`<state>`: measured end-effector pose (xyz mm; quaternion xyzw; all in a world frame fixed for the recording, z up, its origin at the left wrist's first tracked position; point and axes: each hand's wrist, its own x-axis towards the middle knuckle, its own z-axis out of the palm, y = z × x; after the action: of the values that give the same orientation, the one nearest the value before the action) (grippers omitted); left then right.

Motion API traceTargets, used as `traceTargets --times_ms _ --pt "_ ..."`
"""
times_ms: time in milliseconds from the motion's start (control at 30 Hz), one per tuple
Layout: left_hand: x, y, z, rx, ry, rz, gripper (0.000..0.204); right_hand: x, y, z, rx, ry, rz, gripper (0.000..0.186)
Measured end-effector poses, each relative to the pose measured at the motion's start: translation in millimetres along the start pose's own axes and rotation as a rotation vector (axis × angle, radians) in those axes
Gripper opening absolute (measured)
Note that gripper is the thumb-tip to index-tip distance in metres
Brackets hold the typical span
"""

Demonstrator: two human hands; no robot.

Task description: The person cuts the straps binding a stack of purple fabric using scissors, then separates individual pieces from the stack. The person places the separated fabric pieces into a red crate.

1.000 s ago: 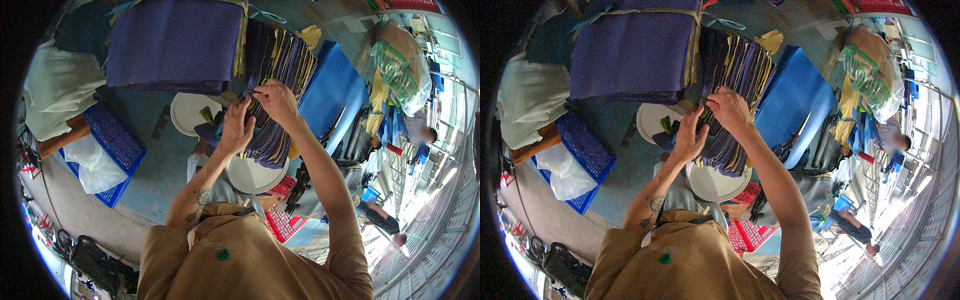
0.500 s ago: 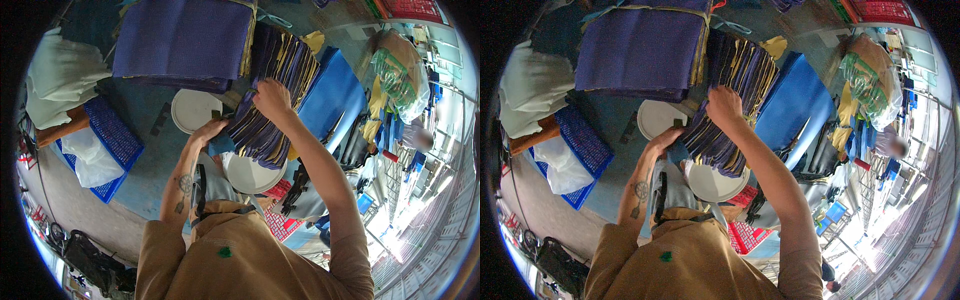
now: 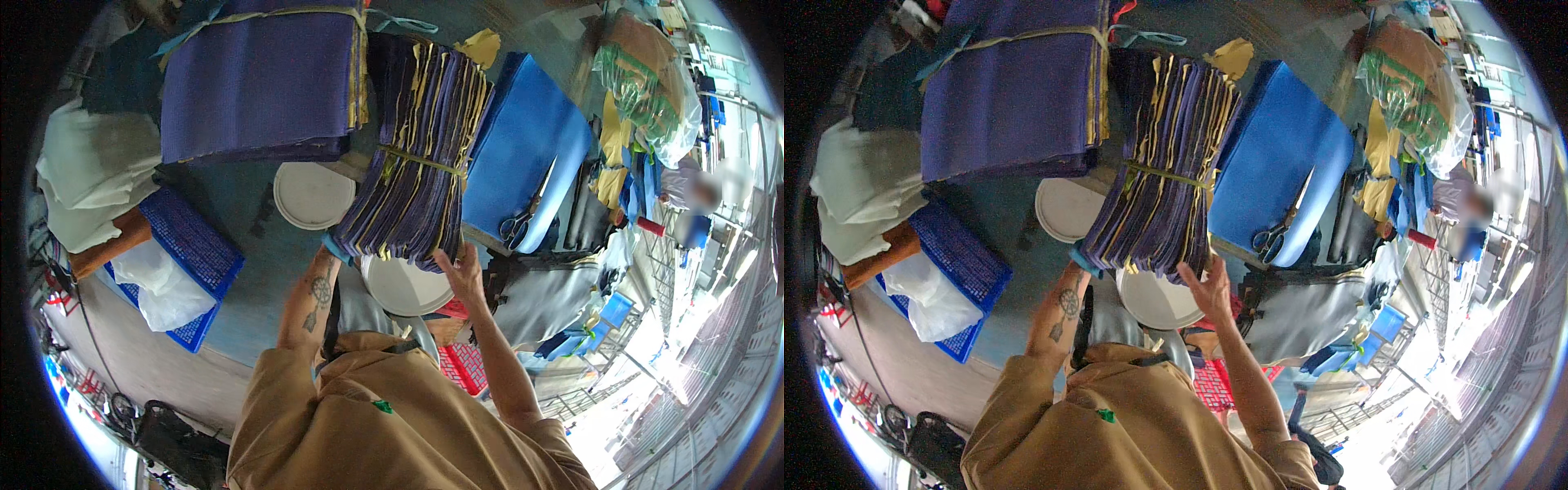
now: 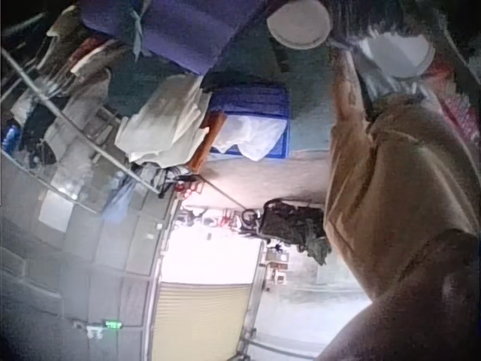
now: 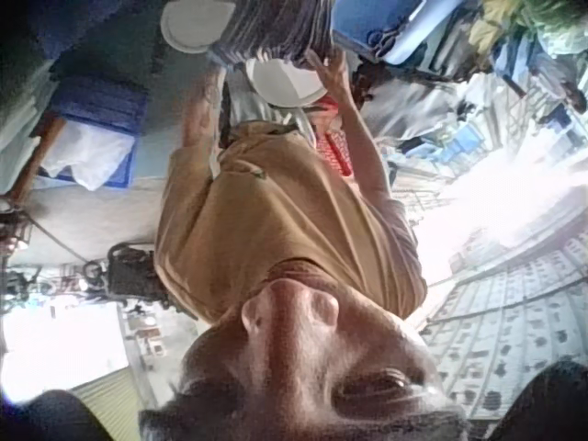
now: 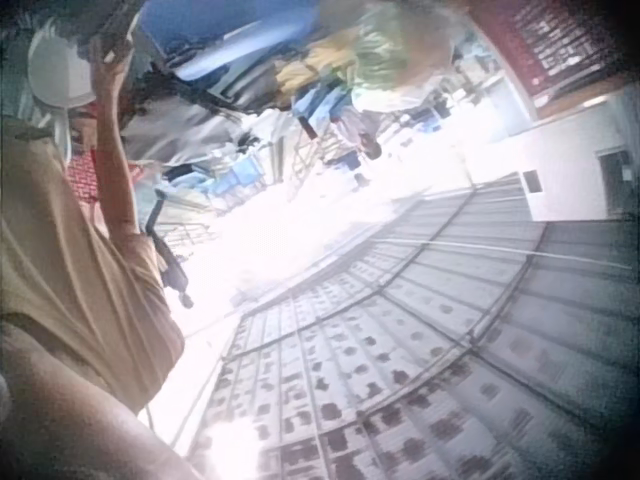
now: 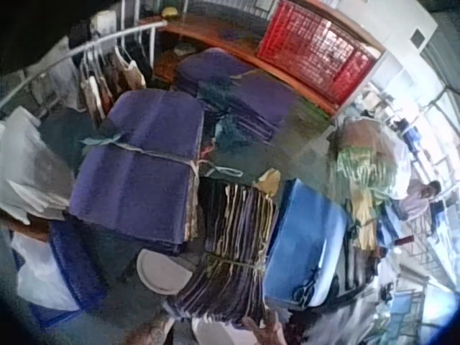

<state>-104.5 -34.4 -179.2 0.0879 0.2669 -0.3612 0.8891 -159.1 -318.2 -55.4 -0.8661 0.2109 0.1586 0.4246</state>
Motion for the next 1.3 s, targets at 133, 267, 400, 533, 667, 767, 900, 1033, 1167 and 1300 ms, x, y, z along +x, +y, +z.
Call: traceTargets --times_ms 133,267,400,533,667,767,900,1033,1167,1300 --pt "-0.8 -15.7 -15.4 -0.017 -0.031 0.07 0.054 14.9 -20.6 21.7 0.155 -0.037 0.059 0.089" --pt "-26.7 -14.0 -0.3 0.083 -0.04 0.142 0.05 21.5 -27.1 38.5 0.397 -0.126 -0.093 0.113" --pt "-46.4 3.6 64.3 0.579 0.345 0.087 0.077 14.5 -27.3 45.0 0.606 -0.225 0.01 0.113" --pt "-60.8 14.5 127.4 0.914 0.348 0.227 0.09 16.6 -20.4 61.8 1.07 -0.387 0.13 0.11" --pt "-80.5 8.7 192.5 1.269 0.54 0.284 0.104 31.1 2.7 85.3 1.274 -0.572 0.207 0.101" --pt "-81.2 3.7 232.4 1.424 0.627 0.274 0.107 34.0 8.0 117.0 1.5 -0.705 0.279 0.097" --pt "-75.8 -7.0 230.6 1.689 0.692 0.419 0.101 44.3 22.3 158.7 1.66 -0.863 0.372 0.092" --pt "-70.7 -2.4 170.0 1.606 0.753 0.319 0.102 27.4 9.5 172.2 1.812 -0.627 0.474 0.075" --pt "-77.9 -5.8 162.0 1.527 0.759 0.285 0.107 17.0 11.5 171.1 1.764 -0.551 0.471 0.07" --pt "-74.1 -24.4 134.4 1.598 0.652 0.38 0.104 21.7 37.2 183.5 1.724 -0.55 0.353 0.081"
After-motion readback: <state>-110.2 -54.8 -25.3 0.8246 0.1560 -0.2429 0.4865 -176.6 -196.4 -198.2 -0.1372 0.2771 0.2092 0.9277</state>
